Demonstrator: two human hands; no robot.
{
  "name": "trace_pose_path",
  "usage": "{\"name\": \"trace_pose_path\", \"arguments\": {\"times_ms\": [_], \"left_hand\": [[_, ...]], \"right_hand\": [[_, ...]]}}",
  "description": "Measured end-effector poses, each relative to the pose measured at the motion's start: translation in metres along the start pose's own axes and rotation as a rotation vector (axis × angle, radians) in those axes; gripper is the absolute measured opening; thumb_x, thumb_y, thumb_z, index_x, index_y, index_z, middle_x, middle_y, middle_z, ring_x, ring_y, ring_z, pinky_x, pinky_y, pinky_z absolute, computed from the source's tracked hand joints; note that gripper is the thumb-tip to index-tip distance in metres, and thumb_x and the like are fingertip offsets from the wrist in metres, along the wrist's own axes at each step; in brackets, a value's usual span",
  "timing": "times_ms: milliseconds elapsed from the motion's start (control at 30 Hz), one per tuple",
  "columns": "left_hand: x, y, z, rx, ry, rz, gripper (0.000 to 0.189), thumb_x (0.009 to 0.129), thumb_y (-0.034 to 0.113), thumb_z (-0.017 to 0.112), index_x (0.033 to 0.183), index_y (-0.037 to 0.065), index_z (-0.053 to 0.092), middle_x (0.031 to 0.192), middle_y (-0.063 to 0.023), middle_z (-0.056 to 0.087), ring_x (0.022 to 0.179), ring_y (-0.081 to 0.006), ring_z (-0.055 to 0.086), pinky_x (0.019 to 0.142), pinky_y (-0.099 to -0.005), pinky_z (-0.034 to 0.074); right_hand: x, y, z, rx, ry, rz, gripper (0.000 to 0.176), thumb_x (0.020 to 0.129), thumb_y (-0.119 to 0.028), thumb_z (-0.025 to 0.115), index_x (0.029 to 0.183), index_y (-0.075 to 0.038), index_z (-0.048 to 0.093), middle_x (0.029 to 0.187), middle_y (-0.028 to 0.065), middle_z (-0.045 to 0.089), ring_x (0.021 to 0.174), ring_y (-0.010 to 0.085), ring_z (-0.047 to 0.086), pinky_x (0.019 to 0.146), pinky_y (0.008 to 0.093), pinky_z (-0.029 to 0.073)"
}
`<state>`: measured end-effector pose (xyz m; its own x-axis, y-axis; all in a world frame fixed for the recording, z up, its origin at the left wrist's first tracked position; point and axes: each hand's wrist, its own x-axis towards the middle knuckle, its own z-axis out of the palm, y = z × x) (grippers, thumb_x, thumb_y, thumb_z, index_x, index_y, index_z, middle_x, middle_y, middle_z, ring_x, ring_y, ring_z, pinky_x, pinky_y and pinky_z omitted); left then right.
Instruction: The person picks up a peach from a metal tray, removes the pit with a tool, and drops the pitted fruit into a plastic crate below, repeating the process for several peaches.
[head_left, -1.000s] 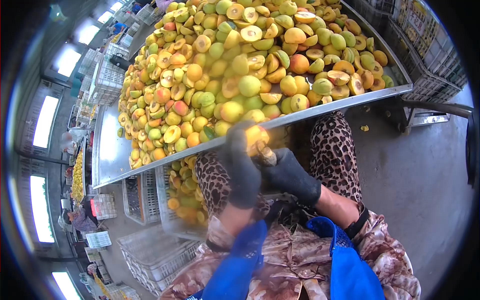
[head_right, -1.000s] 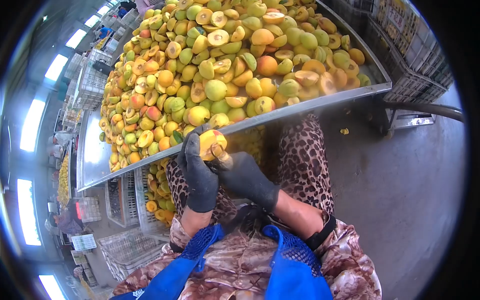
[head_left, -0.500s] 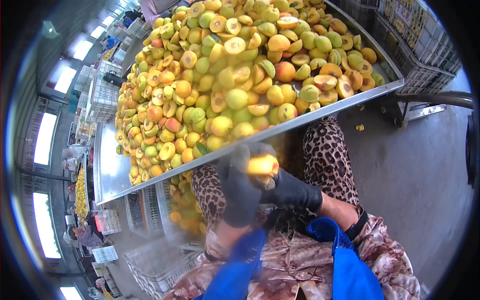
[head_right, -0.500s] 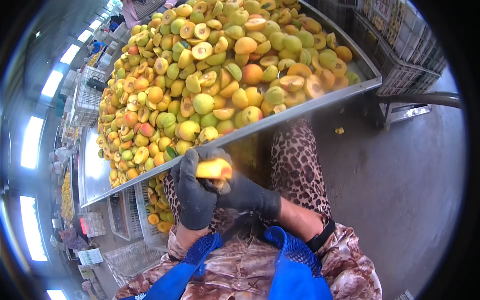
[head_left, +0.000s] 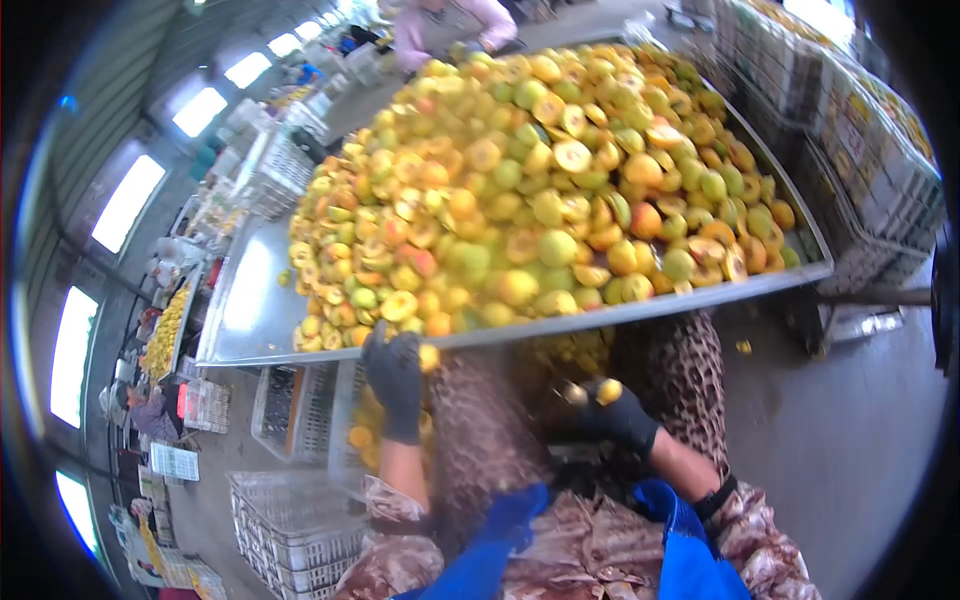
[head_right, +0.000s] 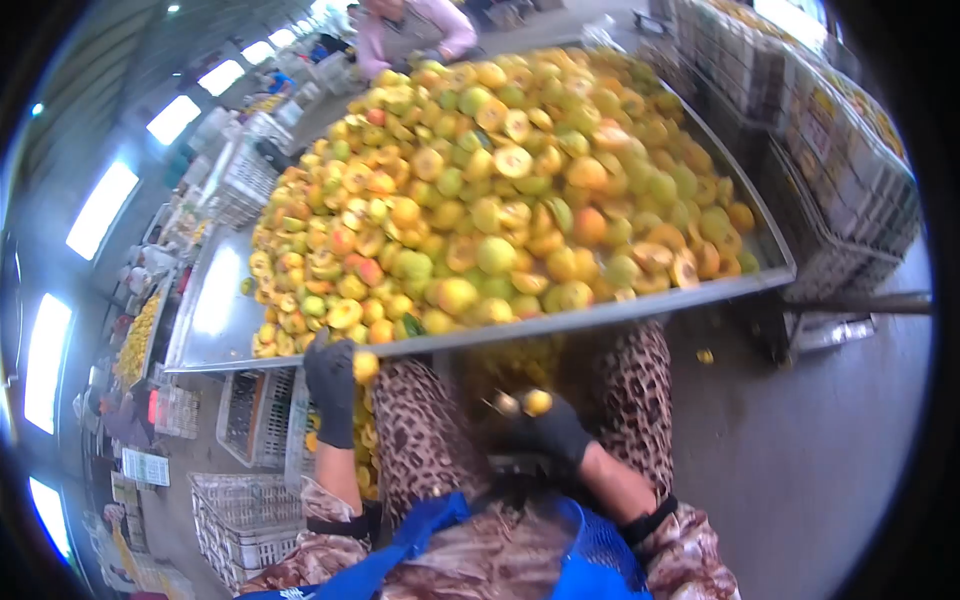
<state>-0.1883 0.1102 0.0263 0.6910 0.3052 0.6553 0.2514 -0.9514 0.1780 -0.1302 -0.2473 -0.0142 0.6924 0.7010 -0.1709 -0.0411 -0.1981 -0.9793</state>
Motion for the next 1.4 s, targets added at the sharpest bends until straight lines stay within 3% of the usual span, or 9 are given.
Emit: {"name": "trace_pose_path", "arguments": {"times_ms": [33,133,400,600,933,1133,1167,1300,1400], "left_hand": [[0.015,0.013,-0.007,-0.118,-0.007,0.047,0.027,0.094,0.026,0.067,0.107,0.003,0.073,0.128,-0.0211,0.065,0.123,-0.0380,0.058,0.109,-0.0491,0.045],[0.042,0.092,-0.004,-0.255,-0.080,0.251,0.030,0.087,0.010,0.067,0.116,0.005,0.071,0.137,-0.0189,0.061,0.131,-0.0418,0.054,0.113,-0.0477,0.042],[0.095,0.096,0.110,-0.592,-0.665,0.498,0.048,0.081,0.003,0.063,0.128,0.011,0.069,0.132,-0.0116,0.066,0.127,-0.0328,0.060,0.107,-0.0465,0.048],[0.078,0.107,0.028,-1.623,-0.728,-0.440,0.044,0.101,0.019,0.055,0.138,-0.004,0.057,0.126,-0.0126,0.066,0.107,-0.0198,0.067,0.089,-0.0301,0.056],[0.004,0.190,-0.015,-1.498,-0.644,-0.490,0.056,0.114,0.036,0.032,0.137,-0.009,0.055,0.133,-0.0166,0.062,0.122,-0.0236,0.061,0.108,-0.0378,0.048],[0.001,0.217,-0.008,-1.309,-0.573,-0.372,0.049,0.114,0.032,0.036,0.133,-0.009,0.057,0.129,-0.0163,0.064,0.117,-0.0222,0.063,0.103,-0.0354,0.051],[0.004,0.220,-0.008,-0.752,-0.414,0.132,0.045,0.113,0.029,0.038,0.131,-0.008,0.058,0.127,-0.0153,0.065,0.115,-0.0216,0.064,0.100,-0.0331,0.052],[0.003,0.229,-0.006,-0.875,-0.476,-0.024,0.046,0.112,0.030,0.039,0.131,-0.007,0.058,0.126,-0.0154,0.066,0.117,-0.0216,0.062,0.103,-0.0325,0.049],[0.000,0.229,-0.002,-1.218,-0.566,-0.195,0.050,0.112,0.034,0.038,0.137,-0.007,0.055,0.133,-0.0170,0.063,0.121,-0.0231,0.061,0.106,-0.0332,0.046]], "right_hand": [[0.012,0.020,0.000,-0.550,0.147,-0.019,0.011,0.081,-0.012,0.076,0.081,-0.002,0.071,0.071,-0.0017,0.066,0.068,0.0082,0.062,0.059,0.0288,0.050],[0.011,-0.003,0.002,0.075,-0.004,0.061,0.012,0.082,-0.011,0.073,0.076,-0.001,0.069,0.066,-0.0028,0.063,0.063,0.0075,0.059,0.056,0.0292,0.049],[0.006,0.010,-0.005,0.067,0.190,-0.045,0.012,0.083,-0.008,0.071,0.075,-0.002,0.066,0.066,-0.0042,0.059,0.064,0.0039,0.053,0.056,0.0274,0.046],[-0.001,-0.036,-0.004,0.142,0.330,-0.165,0.018,0.087,-0.016,0.070,0.083,0.001,0.067,0.066,0.0116,0.064,0.064,0.0129,0.061,0.061,0.0355,0.051],[0.019,-0.037,0.007,0.116,0.258,-0.099,0.038,0.100,-0.036,0.060,0.083,-0.003,0.067,0.078,0.0248,0.065,0.076,0.0493,0.062,0.063,0.0519,0.048],[0.019,-0.040,0.000,0.160,0.231,-0.229,0.019,0.094,-0.026,0.064,0.091,-0.008,0.067,0.078,0.0190,0.065,0.070,0.0421,0.066,0.060,0.0494,0.050],[0.019,-0.042,-0.001,0.164,0.214,-0.243,0.015,0.093,-0.023,0.065,0.093,-0.009,0.067,0.077,0.0179,0.065,0.069,0.0408,0.066,0.059,0.0486,0.050],[0.019,-0.035,-0.002,0.131,0.232,-0.338,0.010,0.090,-0.016,0.068,0.098,-0.011,0.067,0.075,0.0152,0.064,0.068,0.0382,0.067,0.058,0.0456,0.053],[0.016,-0.031,-0.010,0.241,0.234,-0.279,0.013,0.093,-0.017,0.070,0.095,-0.004,0.070,0.078,0.0039,0.066,0.070,0.0163,0.062,0.061,0.0323,0.051]]}}
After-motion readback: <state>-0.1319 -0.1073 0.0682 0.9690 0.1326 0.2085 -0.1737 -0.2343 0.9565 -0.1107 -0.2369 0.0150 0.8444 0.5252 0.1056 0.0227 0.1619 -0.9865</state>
